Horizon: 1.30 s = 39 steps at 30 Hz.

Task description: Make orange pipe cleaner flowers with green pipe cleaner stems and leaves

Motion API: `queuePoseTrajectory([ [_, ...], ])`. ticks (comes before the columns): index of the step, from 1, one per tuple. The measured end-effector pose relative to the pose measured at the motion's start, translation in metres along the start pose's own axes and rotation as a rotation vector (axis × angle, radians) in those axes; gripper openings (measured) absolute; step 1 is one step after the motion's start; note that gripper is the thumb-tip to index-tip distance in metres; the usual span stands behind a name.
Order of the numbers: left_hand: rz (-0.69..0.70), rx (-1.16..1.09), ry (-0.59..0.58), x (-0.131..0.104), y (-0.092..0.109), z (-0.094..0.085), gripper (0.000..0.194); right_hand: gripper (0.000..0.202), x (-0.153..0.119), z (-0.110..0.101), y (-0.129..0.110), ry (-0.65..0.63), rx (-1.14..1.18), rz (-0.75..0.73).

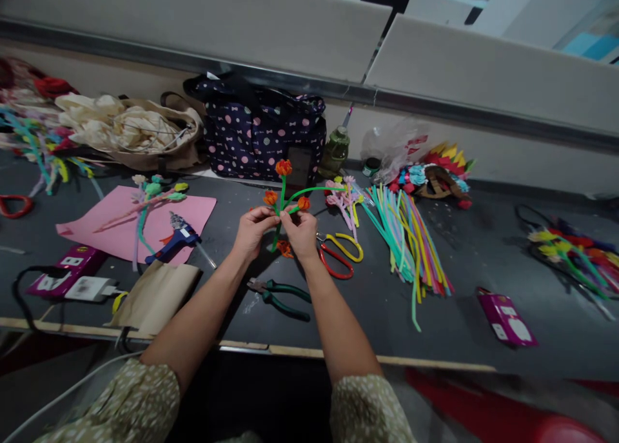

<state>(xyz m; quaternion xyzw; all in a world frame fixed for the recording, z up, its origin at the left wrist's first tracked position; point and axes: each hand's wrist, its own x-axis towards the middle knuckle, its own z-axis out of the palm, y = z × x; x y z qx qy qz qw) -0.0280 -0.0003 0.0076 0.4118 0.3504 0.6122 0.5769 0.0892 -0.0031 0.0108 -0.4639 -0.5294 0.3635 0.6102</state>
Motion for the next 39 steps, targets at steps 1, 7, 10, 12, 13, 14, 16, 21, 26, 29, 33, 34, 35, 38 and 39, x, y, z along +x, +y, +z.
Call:
queuePoseTrajectory([
  [1, 0.023, 0.008, 0.006, 0.0, 0.0, 0.0, 0.013, 0.022, 0.0, 0.0, 0.0, 0.002, 0.002, 0.002],
  [7, -0.18, -0.141, -0.01, 0.001, 0.001, 0.0, 0.018, 0.022, 0.0, 0.0, 0.001, -0.006, 0.127, 0.063],
  [10, -0.234, -0.183, -0.02, 0.002, 0.002, -0.001, 0.022, 0.023, 0.0, 0.0, -0.001, -0.01, 0.184, 0.087],
  [12, -0.211, -0.149, -0.031, 0.001, 0.003, -0.001, 0.023, 0.022, 0.0, 0.0, -0.002, -0.023, 0.168, 0.078],
  [13, -0.189, -0.122, -0.028, 0.0, 0.004, 0.0, 0.023, 0.022, 0.0, 0.0, -0.002, -0.031, 0.154, 0.072],
  [14, -0.165, -0.096, -0.015, 0.0, 0.004, 0.0, 0.024, 0.022, 0.0, 0.0, -0.002, -0.038, 0.142, 0.071],
  [16, -0.131, -0.066, 0.027, -0.001, 0.005, 0.001, 0.023, 0.023, 0.0, 0.0, -0.001, -0.052, 0.135, 0.088],
  [21, -0.092, -0.062, 0.061, 0.0, 0.003, 0.0, 0.021, 0.025, 0.001, -0.002, 0.0, -0.092, 0.159, 0.126],
  [26, -0.038, -0.064, 0.04, 0.001, 0.0, -0.002, 0.021, 0.026, 0.003, -0.005, 0.001, -0.119, 0.173, 0.167],
  [29, -0.037, -0.093, 0.008, 0.001, 0.0, -0.001, 0.021, 0.027, 0.002, -0.004, 0.002, -0.116, 0.238, 0.209],
  [33, -0.089, -0.127, 0.04, 0.001, -0.001, 0.001, 0.026, 0.027, 0.001, 0.001, 0.006, -0.092, 0.317, 0.267],
  [34, -0.102, -0.129, 0.048, 0.001, -0.002, 0.001, 0.027, 0.027, 0.001, 0.001, 0.006, -0.085, 0.319, 0.273],
  [35, -0.112, -0.128, 0.049, 0.001, -0.003, 0.0, 0.028, 0.027, 0.001, 0.002, 0.007, -0.077, 0.317, 0.274],
  [38, -0.127, -0.123, 0.04, 0.002, -0.008, -0.001, 0.028, 0.028, 0.0, 0.003, 0.009, -0.053, 0.309, 0.26],
  [39, -0.128, -0.125, 0.04, 0.002, -0.009, -0.002, 0.028, 0.028, 0.0, 0.003, 0.009, -0.047, 0.308, 0.252],
])
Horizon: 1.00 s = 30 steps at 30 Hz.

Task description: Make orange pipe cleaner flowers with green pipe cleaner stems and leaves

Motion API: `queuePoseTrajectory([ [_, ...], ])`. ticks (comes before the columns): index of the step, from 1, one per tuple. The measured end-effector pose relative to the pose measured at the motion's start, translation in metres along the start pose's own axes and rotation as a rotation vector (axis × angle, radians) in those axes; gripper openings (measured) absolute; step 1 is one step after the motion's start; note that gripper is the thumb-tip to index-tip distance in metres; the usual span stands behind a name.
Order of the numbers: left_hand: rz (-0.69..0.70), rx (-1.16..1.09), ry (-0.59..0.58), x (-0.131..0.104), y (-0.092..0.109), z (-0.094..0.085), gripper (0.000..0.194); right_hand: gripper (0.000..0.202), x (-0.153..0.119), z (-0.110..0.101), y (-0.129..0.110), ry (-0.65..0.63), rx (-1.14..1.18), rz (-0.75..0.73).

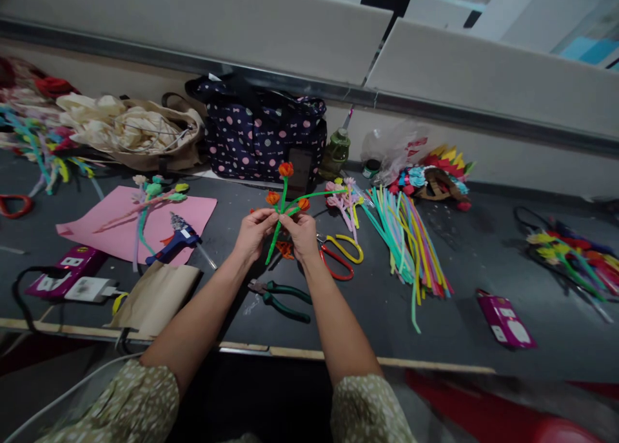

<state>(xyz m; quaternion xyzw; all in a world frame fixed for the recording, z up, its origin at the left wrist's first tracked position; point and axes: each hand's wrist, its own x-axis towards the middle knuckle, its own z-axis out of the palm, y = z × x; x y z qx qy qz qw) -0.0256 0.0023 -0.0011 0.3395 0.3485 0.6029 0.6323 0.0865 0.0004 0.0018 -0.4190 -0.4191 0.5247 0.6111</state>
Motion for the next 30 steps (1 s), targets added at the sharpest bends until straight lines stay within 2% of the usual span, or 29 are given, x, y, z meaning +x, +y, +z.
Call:
queuePoseTrajectory([
  [7, -0.059, -0.102, -0.026, 0.0, 0.003, 0.001, 0.024, 0.025, -0.001, 0.002, 0.0, 0.001, -0.039, -0.083],
  [12, -0.089, -0.112, -0.005, 0.001, 0.006, 0.0, 0.026, 0.026, -0.002, 0.001, -0.002, -0.01, -0.212, -0.147],
  [17, -0.078, -0.125, 0.03, 0.003, 0.006, -0.002, 0.026, 0.023, -0.004, 0.002, -0.004, -0.059, -0.25, -0.175],
  [24, -0.101, -0.146, -0.008, 0.001, 0.01, 0.0, 0.028, 0.025, -0.001, 0.001, -0.008, 0.031, -0.046, -0.103],
  [30, -0.089, -0.054, -0.049, -0.002, 0.009, 0.002, 0.023, 0.025, -0.004, 0.005, -0.013, 0.115, -0.085, -0.2],
])
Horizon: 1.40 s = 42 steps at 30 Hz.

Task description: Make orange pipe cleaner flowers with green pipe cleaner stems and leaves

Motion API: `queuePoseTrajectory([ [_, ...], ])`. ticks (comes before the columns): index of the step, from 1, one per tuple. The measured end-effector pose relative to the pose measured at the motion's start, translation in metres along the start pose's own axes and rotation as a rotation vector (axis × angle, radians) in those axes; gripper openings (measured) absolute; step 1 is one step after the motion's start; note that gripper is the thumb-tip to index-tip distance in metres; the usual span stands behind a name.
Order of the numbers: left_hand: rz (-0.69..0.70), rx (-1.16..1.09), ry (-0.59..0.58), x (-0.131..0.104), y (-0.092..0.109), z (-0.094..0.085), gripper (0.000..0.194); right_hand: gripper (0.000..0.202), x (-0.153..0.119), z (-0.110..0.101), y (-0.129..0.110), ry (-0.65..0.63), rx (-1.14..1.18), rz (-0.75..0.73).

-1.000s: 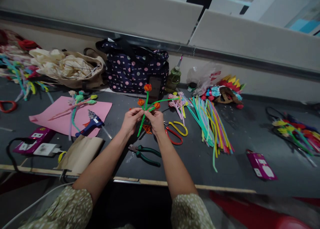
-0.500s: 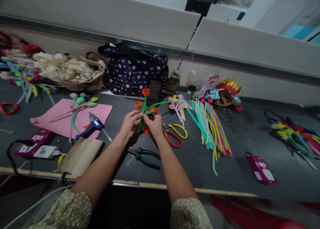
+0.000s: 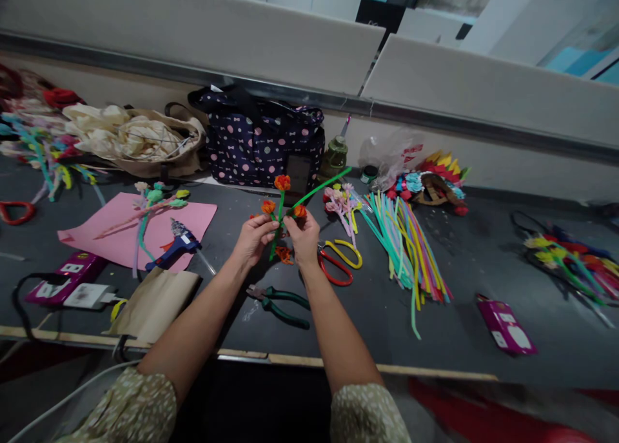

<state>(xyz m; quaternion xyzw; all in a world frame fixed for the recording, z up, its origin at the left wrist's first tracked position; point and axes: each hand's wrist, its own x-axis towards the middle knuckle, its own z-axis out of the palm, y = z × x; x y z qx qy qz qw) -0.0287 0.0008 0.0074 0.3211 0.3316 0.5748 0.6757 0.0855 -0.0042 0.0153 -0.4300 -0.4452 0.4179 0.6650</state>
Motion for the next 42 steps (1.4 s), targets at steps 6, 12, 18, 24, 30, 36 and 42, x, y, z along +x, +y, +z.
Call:
queuePoseTrajectory([
  [6, 0.01, 0.099, 0.016, -0.003, -0.001, 0.002, 0.02, 0.023, -0.001, 0.0, -0.002, 0.012, -0.023, -0.022],
  [12, 0.0, 0.059, 0.049, 0.0, -0.002, 0.001, 0.021, 0.024, -0.002, 0.001, 0.0, -0.013, 0.054, 0.044],
  [18, 0.016, 0.022, 0.079, 0.002, -0.002, 0.001, 0.023, 0.029, -0.003, 0.003, 0.0, -0.04, 0.126, 0.102],
  [24, 0.08, 0.094, 0.088, 0.001, -0.003, 0.001, 0.024, 0.021, -0.002, 0.001, 0.001, 0.024, 0.069, 0.044],
  [30, 0.149, 0.107, 0.094, -0.001, -0.003, 0.004, 0.024, 0.02, 0.0, -0.003, 0.003, 0.036, 0.003, -0.025],
  [36, 0.191, 0.159, 0.149, -0.003, -0.002, 0.006, 0.023, 0.015, -0.001, -0.004, 0.003, 0.032, -0.101, -0.121],
  [42, 0.234, 0.208, 0.173, -0.003, -0.002, 0.007, 0.023, 0.014, 0.003, -0.007, 0.004, 0.075, -0.202, -0.223],
])
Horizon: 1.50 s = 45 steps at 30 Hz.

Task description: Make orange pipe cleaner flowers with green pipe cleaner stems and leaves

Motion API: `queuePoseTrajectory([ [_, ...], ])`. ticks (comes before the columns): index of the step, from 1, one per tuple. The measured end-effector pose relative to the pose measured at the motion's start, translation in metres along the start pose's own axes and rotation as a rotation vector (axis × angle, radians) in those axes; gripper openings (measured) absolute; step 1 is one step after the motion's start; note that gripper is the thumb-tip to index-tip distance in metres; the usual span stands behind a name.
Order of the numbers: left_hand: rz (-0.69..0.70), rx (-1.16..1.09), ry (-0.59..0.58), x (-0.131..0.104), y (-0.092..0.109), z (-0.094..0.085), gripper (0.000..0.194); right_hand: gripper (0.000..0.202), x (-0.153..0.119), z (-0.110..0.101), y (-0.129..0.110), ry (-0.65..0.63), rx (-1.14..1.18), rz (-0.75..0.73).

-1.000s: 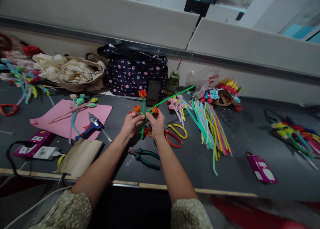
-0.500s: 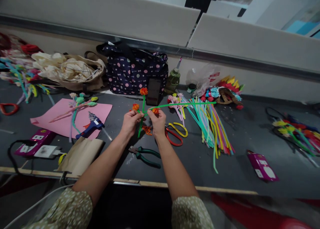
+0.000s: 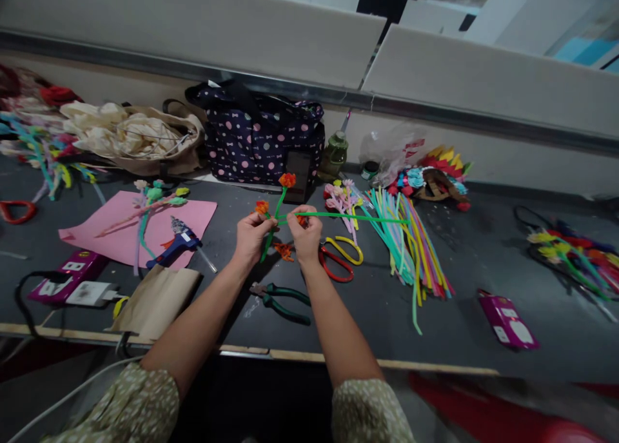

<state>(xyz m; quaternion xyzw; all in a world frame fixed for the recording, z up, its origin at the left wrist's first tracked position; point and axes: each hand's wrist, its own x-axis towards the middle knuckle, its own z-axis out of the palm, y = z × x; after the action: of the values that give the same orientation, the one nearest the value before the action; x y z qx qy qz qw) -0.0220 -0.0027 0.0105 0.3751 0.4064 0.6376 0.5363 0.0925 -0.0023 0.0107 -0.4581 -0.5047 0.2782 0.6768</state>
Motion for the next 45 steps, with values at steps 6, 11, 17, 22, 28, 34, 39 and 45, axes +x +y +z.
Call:
queuePoseTrajectory([
  [6, 0.102, 0.129, 0.045, 0.003, -0.009, -0.005, 0.023, 0.013, -0.001, -0.001, -0.009, -0.005, -0.206, -0.131],
  [11, 0.209, 0.197, 0.107, 0.003, -0.016, -0.007, 0.024, 0.009, -0.007, 0.0, -0.017, -0.037, -0.325, -0.195],
  [17, 0.196, 0.08, 0.061, 0.001, -0.011, -0.004, 0.023, 0.009, -0.005, -0.003, -0.017, -0.006, -0.426, -0.277],
  [22, 0.092, -0.014, 0.02, -0.002, -0.005, 0.0, 0.026, 0.016, -0.002, -0.006, -0.022, 0.042, -0.577, -0.404],
  [28, 0.028, -0.037, -0.006, -0.002, 0.0, 0.001, 0.026, 0.014, -0.004, -0.006, -0.019, 0.017, -0.535, -0.417],
  [34, -0.025, -0.056, -0.025, -0.002, 0.0, 0.001, 0.021, 0.013, -0.001, -0.006, -0.013, 0.064, -0.435, -0.379],
  [39, -0.039, -0.028, -0.025, 0.0, -0.002, -0.001, 0.021, 0.013, 0.001, -0.008, -0.013, 0.033, -0.425, -0.332],
  [45, -0.039, -0.034, -0.042, 0.002, -0.003, -0.003, 0.02, 0.014, 0.002, -0.01, -0.012, -0.05, -0.427, -0.326],
])
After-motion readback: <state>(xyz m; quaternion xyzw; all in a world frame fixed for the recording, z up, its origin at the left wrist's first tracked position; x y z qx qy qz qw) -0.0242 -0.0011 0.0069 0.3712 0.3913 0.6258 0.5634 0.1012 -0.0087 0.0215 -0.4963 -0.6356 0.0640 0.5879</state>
